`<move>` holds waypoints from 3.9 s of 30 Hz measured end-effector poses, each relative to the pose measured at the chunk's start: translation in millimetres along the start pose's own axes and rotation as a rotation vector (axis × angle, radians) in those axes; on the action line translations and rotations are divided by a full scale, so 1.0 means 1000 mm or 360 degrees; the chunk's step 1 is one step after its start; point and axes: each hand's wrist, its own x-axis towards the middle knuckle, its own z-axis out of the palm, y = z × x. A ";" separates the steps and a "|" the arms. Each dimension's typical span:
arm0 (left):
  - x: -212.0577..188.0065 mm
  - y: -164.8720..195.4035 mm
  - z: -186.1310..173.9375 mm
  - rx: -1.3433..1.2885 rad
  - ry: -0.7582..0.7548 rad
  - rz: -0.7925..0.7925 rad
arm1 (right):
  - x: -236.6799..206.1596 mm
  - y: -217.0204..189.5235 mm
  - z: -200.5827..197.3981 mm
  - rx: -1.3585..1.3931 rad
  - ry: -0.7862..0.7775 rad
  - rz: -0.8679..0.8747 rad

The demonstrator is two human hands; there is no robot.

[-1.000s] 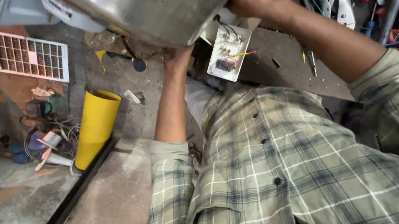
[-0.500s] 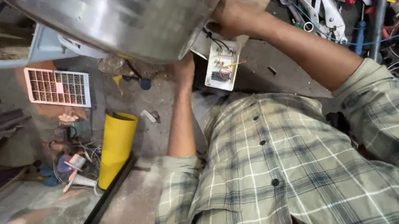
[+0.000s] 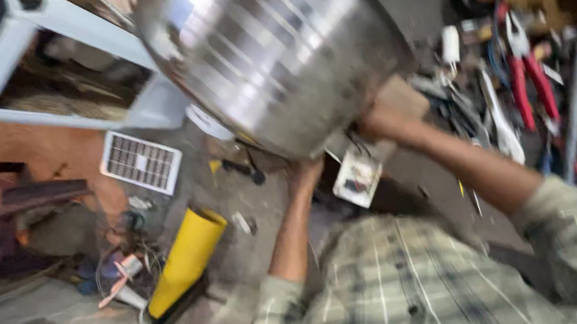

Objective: The person uses pliers to work on the motor of a stainless steel mixer jar, then removes the motor unit and handles its wiring. They open a white switch box, use a screwdriver on it, and manipulate the wires and components inside while the mixer body rests on the workbench.

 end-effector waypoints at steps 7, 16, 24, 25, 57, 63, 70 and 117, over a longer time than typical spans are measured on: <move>0.025 0.011 -0.002 -0.0005 -0.0019 -0.0039 | 0.018 -0.028 -0.015 0.0060 -0.0009 0.0090; 0.031 0.025 -0.006 0.0076 0.0111 -0.0159 | 0.027 -0.037 -0.018 0.0106 -0.0097 0.0067; 0.034 0.022 -0.011 0.0052 0.0005 -0.0139 | 0.030 -0.028 -0.021 0.0242 -0.0280 0.0024; 0.034 0.022 -0.012 0.0069 0.0061 -0.0064 | 0.029 -0.028 -0.021 0.0206 -0.0234 -0.0019; -0.042 0.053 -0.023 -0.0494 -0.0120 -0.0218 | -0.072 -0.067 -0.028 0.0548 0.0472 0.0339; -0.046 0.075 -0.029 -0.0541 -0.0392 -0.0038 | -0.122 -0.067 -0.024 0.0639 0.0579 0.0420; -0.054 0.088 -0.026 -0.0505 -0.0430 0.0121 | -0.129 -0.070 -0.021 0.0807 0.0535 0.0400; -0.051 0.001 0.013 -0.0216 -0.0266 -0.0263 | -0.089 -0.026 0.002 0.0202 0.0216 0.0498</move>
